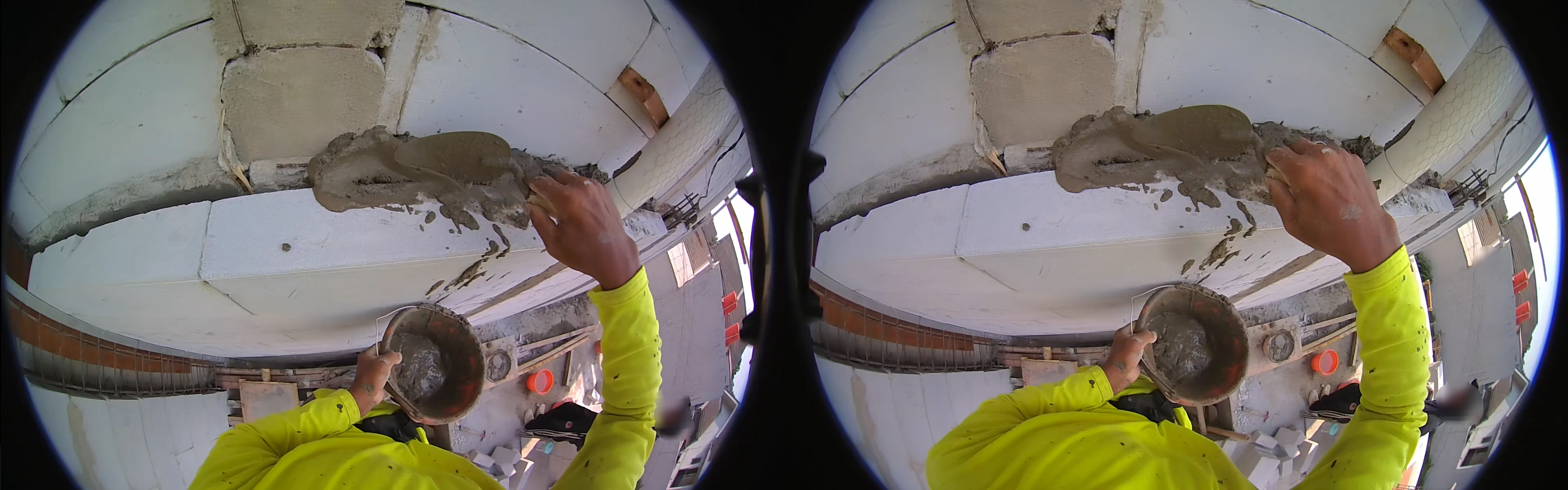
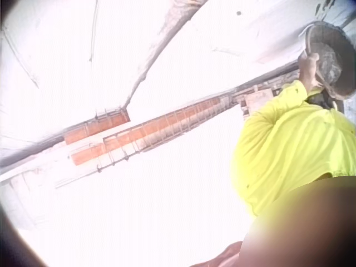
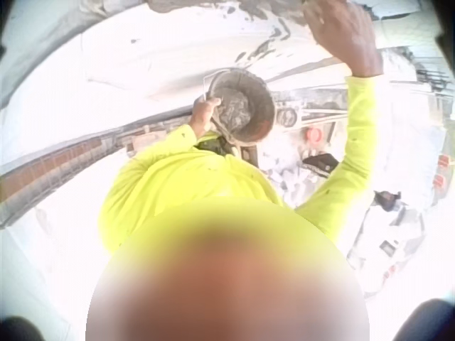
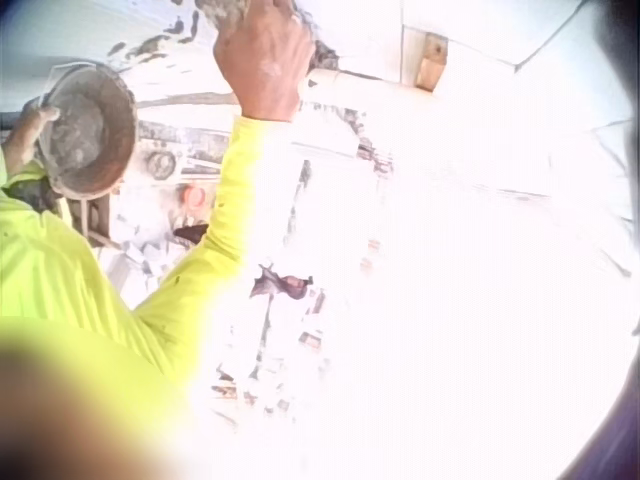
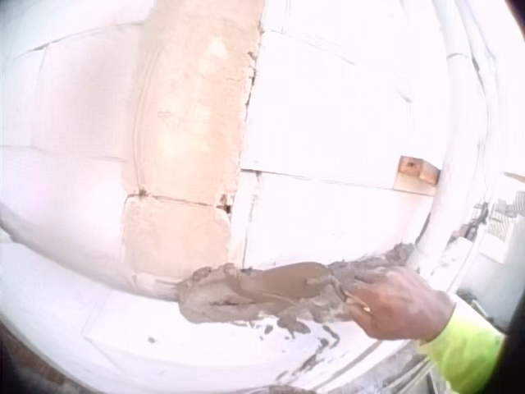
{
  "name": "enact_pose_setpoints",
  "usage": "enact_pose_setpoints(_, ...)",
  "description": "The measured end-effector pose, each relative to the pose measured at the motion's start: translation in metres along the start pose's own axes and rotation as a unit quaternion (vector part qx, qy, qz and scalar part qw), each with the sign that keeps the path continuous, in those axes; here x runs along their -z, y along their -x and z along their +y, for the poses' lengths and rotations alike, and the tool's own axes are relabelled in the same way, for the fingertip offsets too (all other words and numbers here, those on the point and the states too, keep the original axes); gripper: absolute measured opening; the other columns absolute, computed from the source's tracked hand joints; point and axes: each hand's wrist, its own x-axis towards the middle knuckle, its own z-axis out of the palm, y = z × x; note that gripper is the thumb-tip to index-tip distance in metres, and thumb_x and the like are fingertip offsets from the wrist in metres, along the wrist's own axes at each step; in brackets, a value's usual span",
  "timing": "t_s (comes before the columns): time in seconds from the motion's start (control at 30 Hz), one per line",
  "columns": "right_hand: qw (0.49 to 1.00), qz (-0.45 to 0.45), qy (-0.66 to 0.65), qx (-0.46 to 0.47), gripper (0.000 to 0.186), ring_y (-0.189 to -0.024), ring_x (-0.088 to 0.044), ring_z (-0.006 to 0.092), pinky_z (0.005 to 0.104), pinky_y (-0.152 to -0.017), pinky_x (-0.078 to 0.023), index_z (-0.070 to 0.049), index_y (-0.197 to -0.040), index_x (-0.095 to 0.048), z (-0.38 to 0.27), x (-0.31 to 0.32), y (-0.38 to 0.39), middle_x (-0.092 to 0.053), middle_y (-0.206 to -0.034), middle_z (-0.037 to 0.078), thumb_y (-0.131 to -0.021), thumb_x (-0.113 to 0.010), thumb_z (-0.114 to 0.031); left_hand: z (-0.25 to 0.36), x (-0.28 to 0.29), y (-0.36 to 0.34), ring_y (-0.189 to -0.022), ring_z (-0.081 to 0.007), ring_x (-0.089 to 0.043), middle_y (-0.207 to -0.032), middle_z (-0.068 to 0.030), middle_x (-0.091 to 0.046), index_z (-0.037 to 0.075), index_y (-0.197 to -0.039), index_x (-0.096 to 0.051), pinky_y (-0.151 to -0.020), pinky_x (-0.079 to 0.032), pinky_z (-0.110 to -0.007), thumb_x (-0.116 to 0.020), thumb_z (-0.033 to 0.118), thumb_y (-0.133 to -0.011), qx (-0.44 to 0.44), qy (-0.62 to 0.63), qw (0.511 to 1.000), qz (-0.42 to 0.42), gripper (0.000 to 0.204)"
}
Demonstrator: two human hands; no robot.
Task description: The person scoops mortar from a metal bowl with a trowel and applies it to a horizontal joint between white wall panels. They repeatedly smooth the mortar along the joint, working from right to left and then back again, while another person is visible in the background.
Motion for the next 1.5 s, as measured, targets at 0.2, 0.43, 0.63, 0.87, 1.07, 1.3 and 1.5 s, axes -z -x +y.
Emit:
enact_pose_setpoints(0.2, 0.961, 0.139, -0.178, -0.162, 0.026, -0.069, -0.064, 0.0264, 0.0368, -0.063, -0.05, 0.007, -0.106, -0.065, 0.004, -0.004, 0.062, -0.067, -0.084, 0.017, -0.089, -0.07, -0.011, -0.001, 0.008, -0.003, -0.081, -0.0133, -0.058, -0.096, -0.0026, -0.063, -0.003, -0.125, -0.061, -0.076, -0.048, -0.031, -0.064, 0.005, -0.081, -0.006, -0.001, 1.0, -0.021, 0.044)
enact_pose_setpoints(0.43, 0.903, 0.227, -0.213, -0.295, 0.026, -0.073, -0.064, 0.0311, 0.0375, -0.068, -0.049, 0.006, -0.109, -0.063, -0.056, -0.139, 0.182, -0.068, -0.086, 0.016, -0.089, -0.07, -0.008, -0.005, 0.019, -0.014, -0.101, -0.0213, -0.062, -0.114, -0.0091, -0.065, -0.001, -0.131, -0.055, -0.093, -0.05, -0.037, -0.061, 0.005, -0.083, -0.017, -0.006, 0.998, -0.053, 0.049)
enact_pose_setpoints(0.63, 0.895, 0.319, -0.194, -0.244, 0.03, -0.081, -0.065, 0.0378, 0.0427, -0.075, -0.053, 0.002, -0.106, -0.064, -0.031, -0.232, 0.185, -0.069, -0.092, 0.017, -0.08, -0.078, -0.003, -0.013, 0.032, -0.012, -0.101, -0.0218, -0.062, -0.114, -0.0081, -0.065, 0.0, -0.125, -0.057, -0.091, -0.05, -0.037, -0.061, 0.006, -0.083, -0.018, -0.038, 0.999, -0.033, 0.043)
enact_pose_setpoints(0.87, 0.993, 0.012, -0.099, -0.061, 0.029, -0.094, -0.064, 0.0324, 0.0425, -0.085, -0.05, -0.004, -0.107, -0.066, -0.02, -0.245, 0.215, -0.067, -0.101, 0.015, -0.08, -0.072, -0.012, -0.011, 0.053, -0.021, -0.093, -0.022, -0.063, -0.104, -0.0073, -0.065, 0.0, -0.116, -0.063, -0.085, -0.052, -0.038, -0.064, 0.007, -0.08, 0.01, -0.066, 0.998, 0.01, 0.037)
enact_pose_setpoints(1.07, 0.858, 0.233, -0.309, -0.337, 0.021, -0.08, -0.065, 0.0326, 0.0422, -0.073, -0.05, 0.0, -0.107, -0.066, -0.057, -0.22, 0.218, -0.068, -0.093, 0.014, -0.087, -0.068, -0.008, -0.011, 0.042, -0.013, -0.092, -0.0219, -0.063, -0.103, -0.0071, -0.065, -0.001, -0.114, -0.063, -0.082, -0.053, -0.038, -0.065, 0.006, -0.079, 0.011, -0.02, 0.999, 0.045, 0.035)
enact_pose_setpoints(1.3, 0.906, 0.262, -0.253, -0.217, 0.032, -0.07, -0.063, 0.0331, 0.038, -0.066, -0.05, 0.005, -0.106, -0.064, -0.084, -0.167, 0.183, -0.067, -0.087, 0.018, -0.079, -0.078, -0.004, -0.013, 0.047, -0.017, -0.088, -0.0203, -0.062, -0.101, -0.0073, -0.065, -0.003, -0.116, -0.064, -0.078, -0.051, -0.036, -0.065, 0.006, -0.079, 0.003, -0.034, 0.998, 0.059, 0.037)
enact_pose_setpoints(1.5, 0.969, 0.239, -0.03, -0.053, 0.03, -0.082, -0.064, 0.0328, 0.0407, -0.069, -0.052, 0.002, -0.1, -0.066, 0.002, -0.078, 0.141, -0.067, -0.091, 0.015, -0.072, -0.077, 0.003, -0.02, 0.048, -0.023, -0.07, -0.0138, -0.055, -0.083, -0.001, -0.061, -0.001, -0.103, -0.068, -0.066, -0.044, -0.032, -0.067, 0.005, -0.078, 0.012, -0.047, 0.996, 0.08, 0.025)
